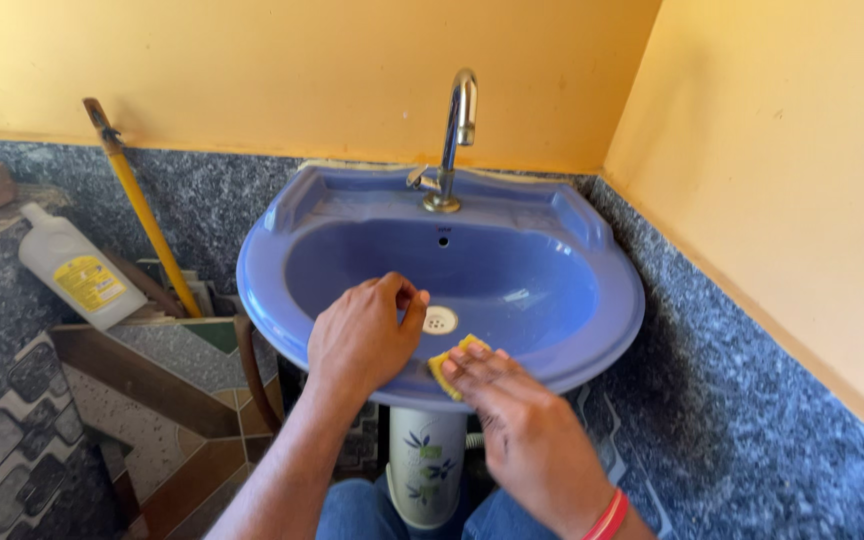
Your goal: The person cleans a blue bathroom sink using a yellow sponge. They turn on the tap to wet the sponge, then scrub the sink basin, faucet, and surrounding countertop. The person repeatedly rinses the sponge under running water and continues wiping the surfaces.
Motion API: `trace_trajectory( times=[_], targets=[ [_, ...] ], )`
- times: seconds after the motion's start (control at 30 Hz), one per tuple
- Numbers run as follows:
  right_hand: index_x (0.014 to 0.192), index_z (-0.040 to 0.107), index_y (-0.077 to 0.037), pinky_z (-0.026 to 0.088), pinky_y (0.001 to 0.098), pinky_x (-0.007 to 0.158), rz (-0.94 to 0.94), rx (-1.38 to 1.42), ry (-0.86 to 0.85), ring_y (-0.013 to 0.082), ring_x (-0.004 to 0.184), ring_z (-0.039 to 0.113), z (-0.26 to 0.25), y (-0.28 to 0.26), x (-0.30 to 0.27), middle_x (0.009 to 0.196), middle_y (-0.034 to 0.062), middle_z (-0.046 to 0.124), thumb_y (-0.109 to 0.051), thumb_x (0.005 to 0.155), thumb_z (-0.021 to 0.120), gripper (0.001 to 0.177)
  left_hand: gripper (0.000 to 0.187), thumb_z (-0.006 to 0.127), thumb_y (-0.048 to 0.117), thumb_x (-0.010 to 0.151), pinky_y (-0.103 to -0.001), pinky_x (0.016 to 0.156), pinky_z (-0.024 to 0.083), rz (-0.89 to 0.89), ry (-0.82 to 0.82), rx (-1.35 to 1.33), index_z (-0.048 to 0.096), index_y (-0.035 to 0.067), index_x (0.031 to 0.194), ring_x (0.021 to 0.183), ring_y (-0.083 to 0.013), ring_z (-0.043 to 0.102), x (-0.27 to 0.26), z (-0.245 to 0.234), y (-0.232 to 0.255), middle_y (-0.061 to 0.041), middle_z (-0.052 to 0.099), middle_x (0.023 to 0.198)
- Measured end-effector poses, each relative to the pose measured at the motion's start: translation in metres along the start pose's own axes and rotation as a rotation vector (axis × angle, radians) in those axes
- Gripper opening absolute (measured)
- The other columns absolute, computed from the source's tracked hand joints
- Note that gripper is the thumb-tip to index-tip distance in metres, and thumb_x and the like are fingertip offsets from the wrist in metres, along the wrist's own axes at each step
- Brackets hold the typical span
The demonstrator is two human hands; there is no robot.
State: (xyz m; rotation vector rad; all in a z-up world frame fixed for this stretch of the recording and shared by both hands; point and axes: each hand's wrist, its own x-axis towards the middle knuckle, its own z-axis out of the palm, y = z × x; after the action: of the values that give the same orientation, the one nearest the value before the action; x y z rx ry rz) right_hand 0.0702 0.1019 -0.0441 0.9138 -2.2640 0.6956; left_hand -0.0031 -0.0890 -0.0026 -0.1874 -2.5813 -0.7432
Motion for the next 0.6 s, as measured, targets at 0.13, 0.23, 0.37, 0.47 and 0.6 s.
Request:
trace_trajectory(
  times=[0.13,0.23,0.37,0.47,0.6],
  targets=[
    [0.126,0.073,-0.009,0.041,0.0408,0.115,0.045,-0.089,0.071,0.0261,0.132,0.062,-0.017,0.022,-0.012,0.13,0.0106,0.073,0.013,0.081,0.056,0.053,0.036,0.056,0.045,0.098,-0.043,0.081,0.057,-0.036,-0.038,0.018,0.073,0.014,0.106,0.097,-0.0264,0.072,0.002,-0.004,0.004,-0.004,0.076,0.102],
    [0.12,0.074,-0.008,0.043,0.0396,0.111,0.158,-0.142,0.121,0.0253,0.131,0.063,-0.035,0.04,-0.023,0.128,0.0114,0.073,0.014,0.08,0.057,0.049,0.036,0.054,0.045,0.099,-0.042,0.081,0.057,-0.058,-0.091,0.032,0.072,0.015,0.106,0.098,-0.0245,0.072,0.0,-0.008,0.006,-0.003,0.076,0.103],
    [0.116,0.074,-0.004,0.051,0.0355,0.108,0.247,-0.123,0.175,0.0256,0.131,0.062,-0.037,0.046,-0.031,0.125,0.0124,0.074,0.008,0.084,0.061,0.036,0.036,0.055,0.045,0.098,-0.043,0.081,0.056,-0.055,-0.087,0.024,0.072,0.015,0.106,0.099,-0.0263,0.072,-0.003,-0.009,0.007,-0.003,0.076,0.104],
    [0.114,0.076,-0.006,0.049,0.0357,0.109,0.278,-0.142,0.176,0.0257,0.129,0.063,-0.036,0.043,-0.028,0.123,0.0129,0.074,0.006,0.085,0.063,0.034,0.035,0.055,0.045,0.097,-0.043,0.081,0.056,-0.035,-0.065,0.014,0.073,0.014,0.103,0.099,-0.0259,0.071,-0.002,-0.01,0.01,-0.002,0.076,0.103],
    [0.116,0.076,-0.007,0.045,0.0374,0.114,0.241,-0.157,0.16,0.0248,0.127,0.064,-0.034,0.043,-0.024,0.123,0.0127,0.074,0.004,0.088,0.062,0.033,0.036,0.054,0.046,0.099,-0.042,0.08,0.056,-0.062,-0.072,0.019,0.072,0.015,0.105,0.098,-0.025,0.072,-0.002,-0.008,0.009,-0.003,0.076,0.101]
  ],
)
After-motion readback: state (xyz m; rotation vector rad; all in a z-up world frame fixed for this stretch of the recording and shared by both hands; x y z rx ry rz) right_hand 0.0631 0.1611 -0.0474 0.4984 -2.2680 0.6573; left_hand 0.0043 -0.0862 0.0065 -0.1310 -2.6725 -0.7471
